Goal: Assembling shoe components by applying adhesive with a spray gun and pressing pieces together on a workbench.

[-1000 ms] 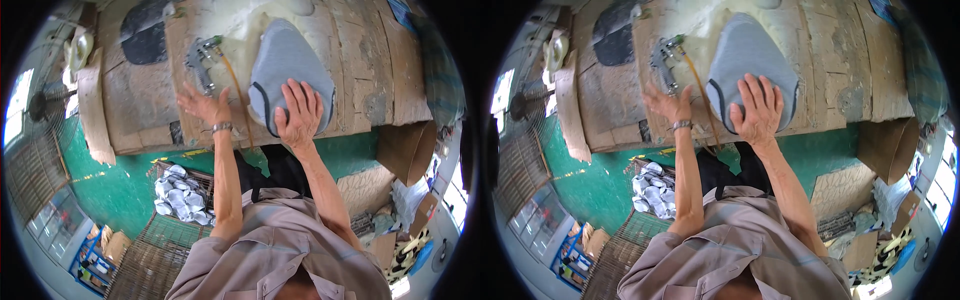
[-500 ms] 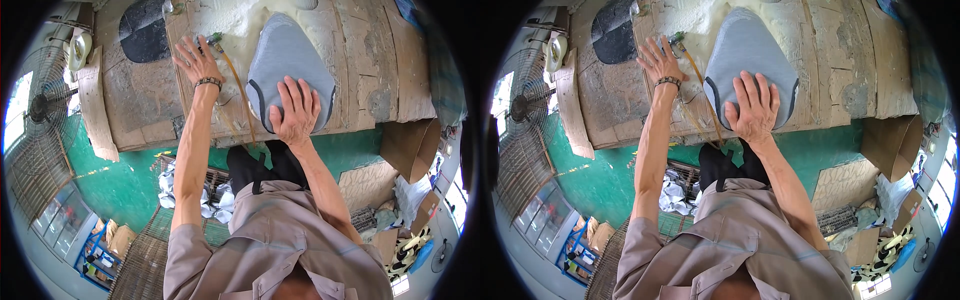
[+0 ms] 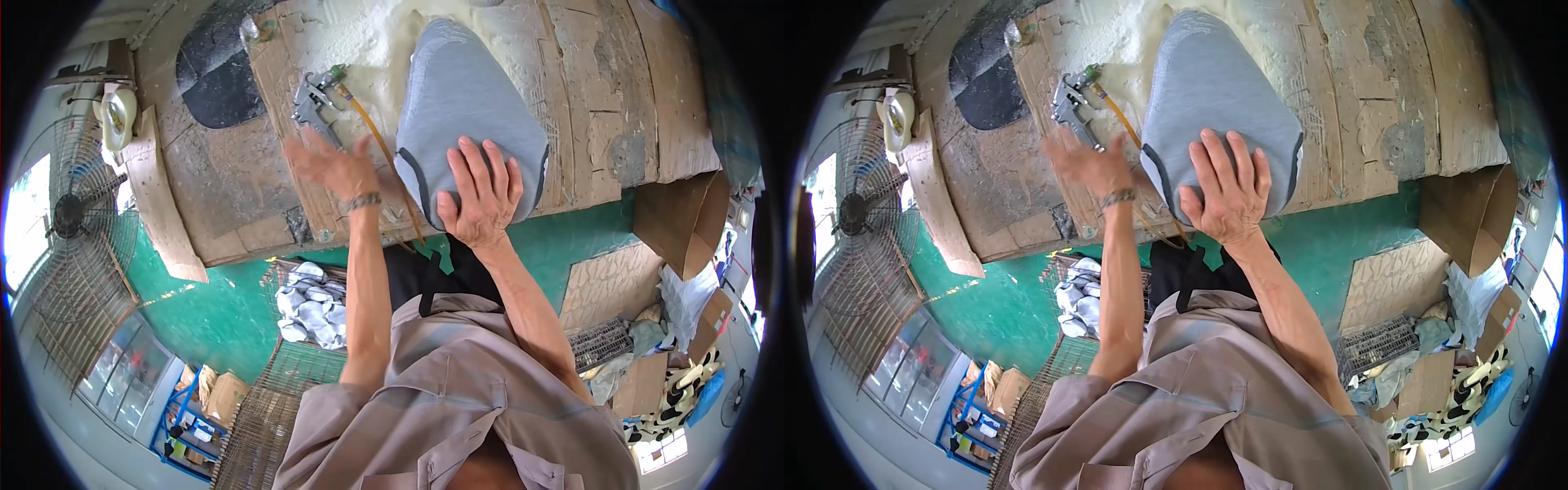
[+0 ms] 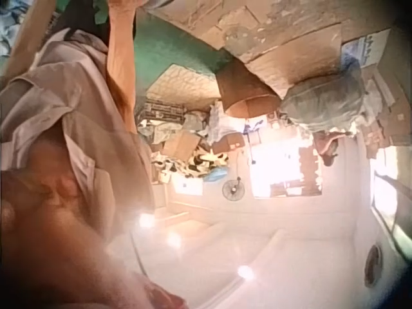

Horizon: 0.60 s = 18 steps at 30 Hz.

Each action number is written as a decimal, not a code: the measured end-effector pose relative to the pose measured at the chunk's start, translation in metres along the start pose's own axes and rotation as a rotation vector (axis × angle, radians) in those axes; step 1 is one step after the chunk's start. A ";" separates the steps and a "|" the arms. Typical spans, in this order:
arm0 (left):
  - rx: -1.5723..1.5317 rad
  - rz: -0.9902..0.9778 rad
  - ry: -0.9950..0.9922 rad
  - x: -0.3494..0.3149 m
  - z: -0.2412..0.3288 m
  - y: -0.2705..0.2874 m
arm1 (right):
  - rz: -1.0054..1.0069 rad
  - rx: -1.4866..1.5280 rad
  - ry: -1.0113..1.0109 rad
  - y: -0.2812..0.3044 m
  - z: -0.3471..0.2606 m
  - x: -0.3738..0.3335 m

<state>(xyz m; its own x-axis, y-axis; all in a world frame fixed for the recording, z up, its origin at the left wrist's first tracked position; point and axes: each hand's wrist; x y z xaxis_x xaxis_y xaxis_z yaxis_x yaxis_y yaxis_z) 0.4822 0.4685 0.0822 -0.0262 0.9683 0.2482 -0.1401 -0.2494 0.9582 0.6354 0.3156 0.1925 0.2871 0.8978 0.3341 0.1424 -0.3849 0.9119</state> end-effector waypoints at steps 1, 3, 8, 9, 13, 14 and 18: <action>-0.027 -0.028 -0.119 0.001 -0.017 -0.015 | -0.003 0.014 0.007 -0.001 -0.007 0.003; -0.168 0.080 -0.091 0.004 -0.011 0.004 | 0.008 0.007 0.007 -0.001 0.007 -0.002; -0.979 0.128 0.194 0.011 0.005 0.156 | -0.003 -0.026 0.002 0.001 0.000 -0.001; -1.630 -0.251 0.293 0.009 -0.002 0.154 | 0.011 -0.053 0.014 0.004 0.003 -0.002; -2.340 -0.765 0.355 0.008 -0.015 0.173 | 0.027 -0.088 0.047 0.008 0.002 -0.002; -2.356 -0.806 0.334 0.008 -0.017 0.180 | 0.041 -0.059 0.072 0.009 -0.002 -0.001; -2.374 -0.851 0.217 0.007 -0.039 0.199 | 0.031 -0.070 0.090 0.010 -0.006 -0.001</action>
<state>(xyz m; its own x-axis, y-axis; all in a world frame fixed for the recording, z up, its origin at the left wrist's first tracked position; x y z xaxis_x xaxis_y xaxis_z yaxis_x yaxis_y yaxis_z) 0.4159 0.4260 0.2687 0.5463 0.8357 -0.0563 -0.4721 0.2517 -0.8448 0.6304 0.3121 0.2030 0.2040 0.9023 0.3799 0.0668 -0.4000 0.9141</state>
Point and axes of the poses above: each hand's wrist, its own x-axis towards the middle knuckle, its own y-axis out of the back of the hand, z = x × y, and after that the axes turned 6 degrees about y, right-handed
